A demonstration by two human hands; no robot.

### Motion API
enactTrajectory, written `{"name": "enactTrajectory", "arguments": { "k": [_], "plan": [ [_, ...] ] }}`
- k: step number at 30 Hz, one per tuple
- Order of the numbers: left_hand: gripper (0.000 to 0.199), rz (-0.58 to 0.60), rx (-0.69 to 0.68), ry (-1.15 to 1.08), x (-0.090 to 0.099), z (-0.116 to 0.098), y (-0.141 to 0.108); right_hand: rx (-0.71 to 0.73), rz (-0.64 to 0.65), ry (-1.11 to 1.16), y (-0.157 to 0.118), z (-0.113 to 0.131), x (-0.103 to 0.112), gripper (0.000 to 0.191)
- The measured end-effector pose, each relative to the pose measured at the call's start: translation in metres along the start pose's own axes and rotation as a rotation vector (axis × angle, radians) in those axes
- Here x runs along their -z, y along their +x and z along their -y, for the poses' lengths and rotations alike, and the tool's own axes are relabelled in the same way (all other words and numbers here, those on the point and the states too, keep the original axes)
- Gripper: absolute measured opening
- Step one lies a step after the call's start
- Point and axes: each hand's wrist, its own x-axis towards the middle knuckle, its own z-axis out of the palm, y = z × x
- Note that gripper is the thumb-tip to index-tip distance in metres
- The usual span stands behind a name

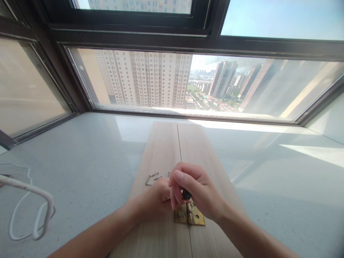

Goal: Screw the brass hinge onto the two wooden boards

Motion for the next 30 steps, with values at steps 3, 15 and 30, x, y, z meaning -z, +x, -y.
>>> {"name": "enactTrajectory", "arguments": {
  "k": [3,15,30],
  "plan": [
    [0.023,-0.03,-0.054,-0.045,0.001,-0.003,0.002,-0.012,0.01,0.004,0.0,-0.002,-0.002,0.042],
    [0.024,-0.152,-0.078,-0.08,0.0,0.002,0.001,0.039,-0.111,-0.011,0.001,-0.008,-0.006,0.042],
    [0.02,-0.155,-0.018,-0.125,0.002,0.004,0.001,0.052,-0.088,-0.066,0.005,-0.008,-0.008,0.049]
  ]
}}
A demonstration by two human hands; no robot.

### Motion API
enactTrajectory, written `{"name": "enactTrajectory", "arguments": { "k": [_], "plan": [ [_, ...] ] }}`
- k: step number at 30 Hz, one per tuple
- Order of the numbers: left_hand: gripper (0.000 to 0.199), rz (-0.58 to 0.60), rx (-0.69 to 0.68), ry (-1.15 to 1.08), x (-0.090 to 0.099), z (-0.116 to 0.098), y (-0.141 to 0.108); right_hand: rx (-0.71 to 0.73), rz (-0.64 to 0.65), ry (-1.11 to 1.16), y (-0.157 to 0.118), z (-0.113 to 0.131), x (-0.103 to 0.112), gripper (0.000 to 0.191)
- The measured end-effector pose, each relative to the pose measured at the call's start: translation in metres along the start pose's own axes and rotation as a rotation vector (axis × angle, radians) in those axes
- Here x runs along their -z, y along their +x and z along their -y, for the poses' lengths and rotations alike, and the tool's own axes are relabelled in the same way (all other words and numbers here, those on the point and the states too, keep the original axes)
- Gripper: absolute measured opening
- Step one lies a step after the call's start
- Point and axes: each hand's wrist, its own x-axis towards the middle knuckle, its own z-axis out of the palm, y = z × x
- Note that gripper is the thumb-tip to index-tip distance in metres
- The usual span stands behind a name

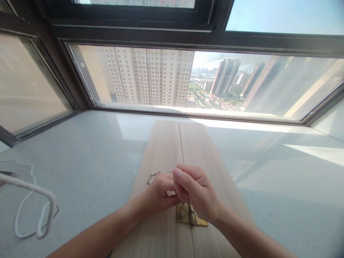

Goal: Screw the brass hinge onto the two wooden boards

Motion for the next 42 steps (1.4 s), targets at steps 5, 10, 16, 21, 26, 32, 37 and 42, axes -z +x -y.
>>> {"name": "enactTrajectory", "arguments": {
  "k": [5,10,16,21,26,32,37,42],
  "plan": [
    [0.02,-0.008,-0.04,0.025,-0.001,0.002,-0.001,-0.038,0.004,0.005,0.002,0.002,0.005,0.04],
    [0.025,-0.005,-0.043,0.068,-0.003,0.003,-0.002,-0.082,0.066,-0.02,0.005,0.011,0.011,0.029],
    [0.011,0.026,-0.037,0.044,0.0,-0.005,0.001,0.012,-0.007,0.022,0.001,0.005,0.006,0.035],
    [0.003,-0.007,0.025,0.016,-0.001,-0.006,0.0,0.108,-0.047,0.063,-0.005,-0.005,-0.002,0.034],
    [0.01,0.005,0.009,0.025,-0.003,-0.001,-0.001,0.095,-0.052,0.04,-0.001,-0.003,0.001,0.029],
    [0.023,0.029,-0.032,0.061,-0.004,0.001,-0.001,0.007,0.067,-0.006,0.004,0.009,0.011,0.024],
    [0.015,0.047,-0.05,0.056,-0.002,-0.002,-0.001,0.012,0.092,0.076,0.003,0.006,0.007,0.035],
    [0.006,-0.016,0.005,0.057,0.0,-0.002,-0.001,0.063,0.04,0.078,0.001,0.002,0.003,0.036]
  ]
}}
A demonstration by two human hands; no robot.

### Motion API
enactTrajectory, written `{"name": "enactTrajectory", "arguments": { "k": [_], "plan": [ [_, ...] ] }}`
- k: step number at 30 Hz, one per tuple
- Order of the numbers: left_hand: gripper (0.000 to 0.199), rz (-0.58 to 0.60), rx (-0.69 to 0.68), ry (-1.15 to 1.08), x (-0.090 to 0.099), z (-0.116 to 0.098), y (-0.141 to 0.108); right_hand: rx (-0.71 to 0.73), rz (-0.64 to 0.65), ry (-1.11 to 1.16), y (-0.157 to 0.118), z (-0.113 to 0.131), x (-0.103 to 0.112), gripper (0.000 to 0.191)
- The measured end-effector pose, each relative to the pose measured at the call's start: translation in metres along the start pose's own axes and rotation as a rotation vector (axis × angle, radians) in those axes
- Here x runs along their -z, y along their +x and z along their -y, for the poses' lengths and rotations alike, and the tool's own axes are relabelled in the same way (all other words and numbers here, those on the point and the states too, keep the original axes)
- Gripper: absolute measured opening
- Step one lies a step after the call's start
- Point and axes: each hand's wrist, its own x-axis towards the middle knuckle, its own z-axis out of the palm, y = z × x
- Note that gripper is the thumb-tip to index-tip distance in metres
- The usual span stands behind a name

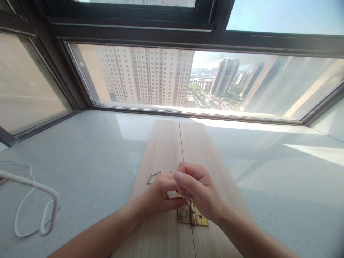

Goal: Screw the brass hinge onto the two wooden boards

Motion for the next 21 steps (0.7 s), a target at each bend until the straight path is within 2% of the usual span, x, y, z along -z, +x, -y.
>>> {"name": "enactTrajectory", "arguments": {
  "k": [5,10,15,21],
  "plan": [
    [0.011,0.003,-0.031,-0.012,-0.001,0.004,-0.001,-0.02,-0.001,-0.01,0.001,0.001,0.002,0.036],
    [0.02,0.013,-0.074,-0.015,-0.003,0.007,-0.002,-0.071,0.051,-0.021,0.003,0.007,0.008,0.037],
    [0.018,0.066,-0.068,-0.015,0.0,-0.001,0.0,-0.066,0.074,0.001,0.002,0.006,0.008,0.039],
    [0.007,-0.003,-0.038,-0.002,0.0,-0.002,0.002,0.031,0.01,0.017,-0.003,0.0,0.001,0.039]
  ]
}}
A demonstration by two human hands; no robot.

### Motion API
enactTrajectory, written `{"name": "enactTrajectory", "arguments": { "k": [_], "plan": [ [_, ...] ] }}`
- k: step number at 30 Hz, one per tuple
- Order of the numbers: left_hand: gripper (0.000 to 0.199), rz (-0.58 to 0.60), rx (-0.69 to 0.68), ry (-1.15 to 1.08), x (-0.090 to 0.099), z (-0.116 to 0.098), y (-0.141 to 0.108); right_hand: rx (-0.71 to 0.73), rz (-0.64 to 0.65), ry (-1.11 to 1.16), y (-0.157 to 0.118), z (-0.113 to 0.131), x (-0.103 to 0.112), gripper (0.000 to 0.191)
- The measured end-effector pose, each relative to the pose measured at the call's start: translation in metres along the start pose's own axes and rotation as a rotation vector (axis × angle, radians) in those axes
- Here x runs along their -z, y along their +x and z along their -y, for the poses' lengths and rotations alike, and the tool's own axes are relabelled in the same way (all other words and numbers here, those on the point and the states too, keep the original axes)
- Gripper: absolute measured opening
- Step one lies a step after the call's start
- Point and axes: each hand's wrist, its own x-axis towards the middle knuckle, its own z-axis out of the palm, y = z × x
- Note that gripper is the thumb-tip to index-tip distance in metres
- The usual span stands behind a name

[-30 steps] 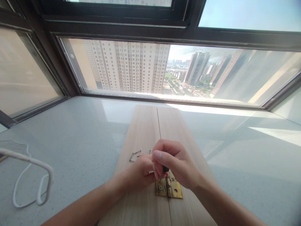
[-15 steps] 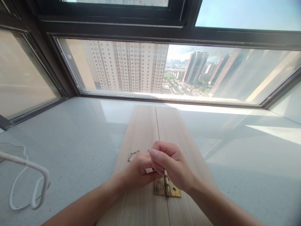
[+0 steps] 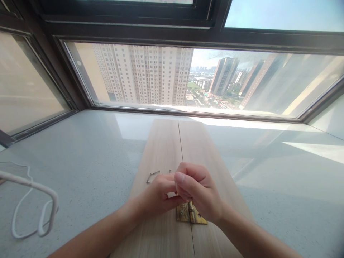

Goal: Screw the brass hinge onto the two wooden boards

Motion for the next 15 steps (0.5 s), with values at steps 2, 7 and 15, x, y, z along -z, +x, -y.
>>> {"name": "enactTrajectory", "arguments": {
  "k": [2,7,15],
  "plan": [
    [0.009,0.007,-0.005,-0.001,-0.001,0.0017,-0.0007,0.001,-0.006,-0.005,-0.0004,0.0002,-0.0001,0.038],
    [0.025,0.031,-0.038,-0.007,-0.0017,0.0035,-0.0012,-0.092,0.066,-0.031,0.0031,0.0073,0.0069,0.036],
    [0.011,0.055,0.031,0.046,-0.0008,-0.0056,-0.001,-0.072,0.083,-0.012,0.0,0.0005,0.0056,0.037]
  ]
}}
